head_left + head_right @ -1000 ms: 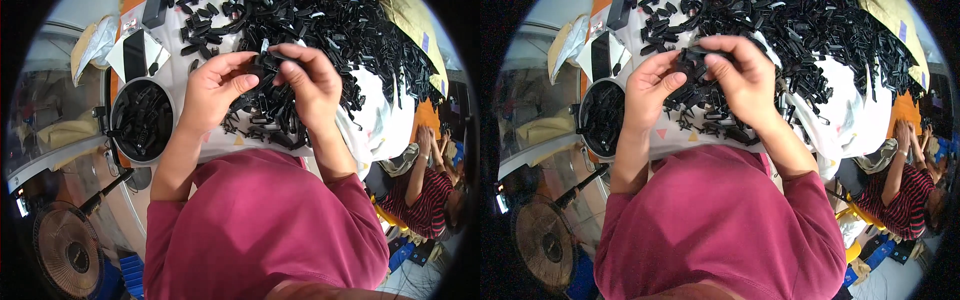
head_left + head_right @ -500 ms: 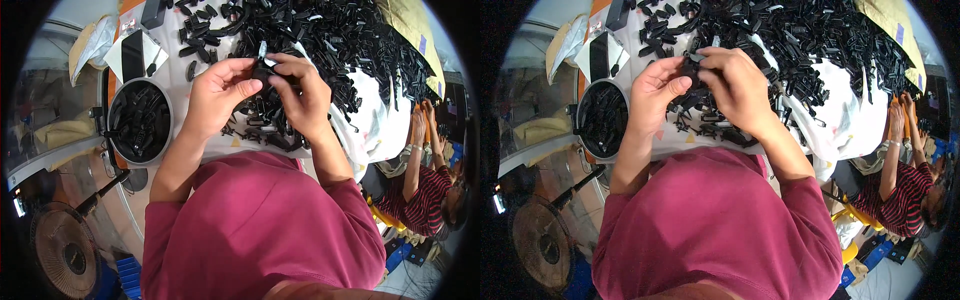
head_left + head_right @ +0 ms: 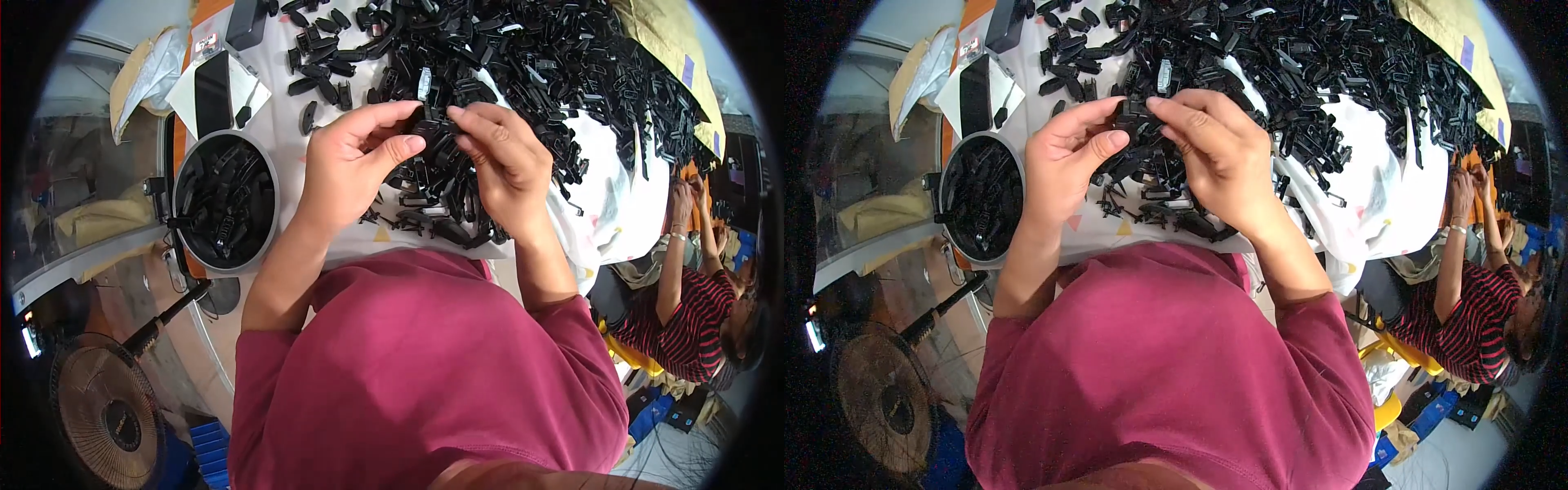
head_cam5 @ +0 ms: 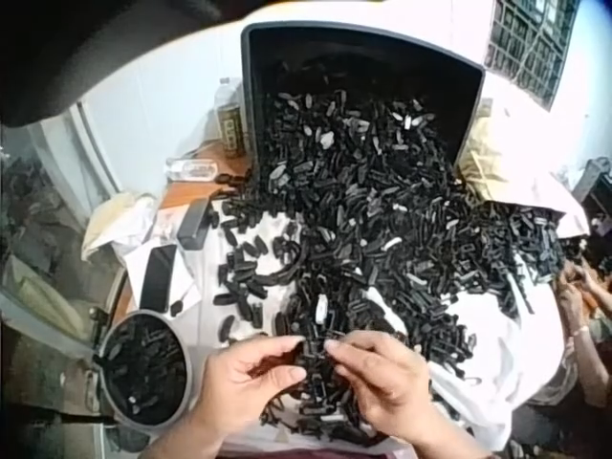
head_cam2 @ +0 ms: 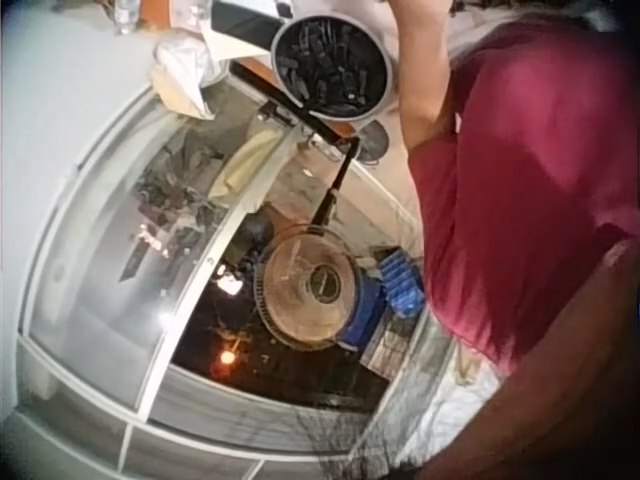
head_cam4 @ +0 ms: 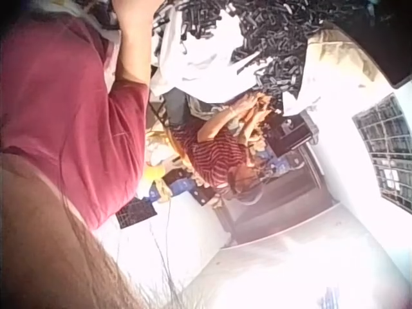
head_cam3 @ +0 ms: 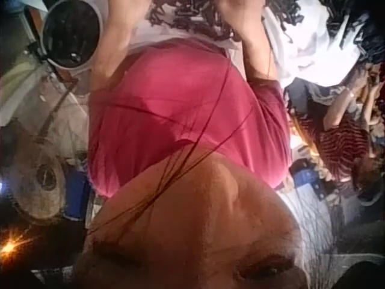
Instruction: Sorting and inspecting small black plastic or metal hardware components on a table.
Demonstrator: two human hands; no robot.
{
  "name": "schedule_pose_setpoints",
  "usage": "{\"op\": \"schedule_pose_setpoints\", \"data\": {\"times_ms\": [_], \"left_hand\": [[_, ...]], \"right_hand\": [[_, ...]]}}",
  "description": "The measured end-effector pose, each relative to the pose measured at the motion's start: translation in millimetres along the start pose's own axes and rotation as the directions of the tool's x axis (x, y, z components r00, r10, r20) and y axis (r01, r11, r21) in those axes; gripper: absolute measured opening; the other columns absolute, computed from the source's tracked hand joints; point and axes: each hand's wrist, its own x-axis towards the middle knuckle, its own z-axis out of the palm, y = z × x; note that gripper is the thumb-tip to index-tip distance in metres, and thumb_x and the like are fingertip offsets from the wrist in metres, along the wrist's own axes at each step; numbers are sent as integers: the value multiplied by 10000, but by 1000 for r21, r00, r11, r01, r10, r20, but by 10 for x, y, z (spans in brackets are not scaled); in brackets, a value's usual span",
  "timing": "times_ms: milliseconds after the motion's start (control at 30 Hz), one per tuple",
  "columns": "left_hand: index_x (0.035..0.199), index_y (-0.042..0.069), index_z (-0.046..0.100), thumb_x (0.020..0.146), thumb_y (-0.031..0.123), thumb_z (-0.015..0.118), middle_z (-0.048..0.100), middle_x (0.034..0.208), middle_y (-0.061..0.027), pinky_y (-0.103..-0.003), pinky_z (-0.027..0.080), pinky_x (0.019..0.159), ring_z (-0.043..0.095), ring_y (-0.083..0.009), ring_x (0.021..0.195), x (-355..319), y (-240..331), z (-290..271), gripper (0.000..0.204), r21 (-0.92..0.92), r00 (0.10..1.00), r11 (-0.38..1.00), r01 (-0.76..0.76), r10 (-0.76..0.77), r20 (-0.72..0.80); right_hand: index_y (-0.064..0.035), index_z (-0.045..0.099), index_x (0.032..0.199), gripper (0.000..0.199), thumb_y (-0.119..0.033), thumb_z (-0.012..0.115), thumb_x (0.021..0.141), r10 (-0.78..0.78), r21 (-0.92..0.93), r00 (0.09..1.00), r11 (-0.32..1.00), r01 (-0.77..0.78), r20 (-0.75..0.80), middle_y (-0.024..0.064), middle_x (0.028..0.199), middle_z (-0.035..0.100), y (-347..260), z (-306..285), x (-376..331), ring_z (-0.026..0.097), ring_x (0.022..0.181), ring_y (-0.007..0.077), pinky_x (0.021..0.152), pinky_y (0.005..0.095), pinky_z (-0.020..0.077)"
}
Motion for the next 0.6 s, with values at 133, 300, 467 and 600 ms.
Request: {"op": "schedule_pose_setpoints", "data": {"times_ms": [133, 300, 467, 600], "left_hand": [[976, 15, 604, 719, 37, 650, 611, 855, -74, -223, 458, 626, 562, -116, 689, 15, 73, -72, 262, 533, 973, 815, -227, 208, 96], [1053, 7, 571, 773, 36, 610, 607, 925, -22, -187, 436, 682, 534, -68, 783, -64, -227, 25, 285, -233, 995, 968, 95, -101, -16], [1100, -23, 526, 815, 43, 565, 579, 991, -46, -187, 423, 755, 527, -67, 850, -100, -223, 234, 294, -349, 992, 929, 121, -129, 1], [1071, -30, 534, 824, 81, 565, 582, 944, -41, -191, 414, 762, 527, -71, 829, -126, -256, 253, 273, -267, 987, 962, 52, -90, -131]], "right_hand": [[-10, 606, 952, 352, 125, 604, 626, -138, -95, 985, 984, 147, 101, 131, 860, 587, 40, -22, -82, 583, 726, 230, 614, 266, 468], [-15, 594, 975, 348, 100, 619, 648, -130, -74, 991, 988, 132, 34, 137, 866, 587, 27, 144, -172, 578, 712, 230, 594, 266, 462], [-10, 569, 993, 377, 89, 633, 635, -265, -185, 955, 953, 240, -130, 141, 880, 580, 104, 215, -222, 567, 705, 238, 596, 283, 456], [5, 539, 991, 369, 10, 673, 648, -166, -145, 981, 978, 150, -104, 141, 892, 581, 85, 207, -255, 574, 742, 250, 584, 299, 454]]}}
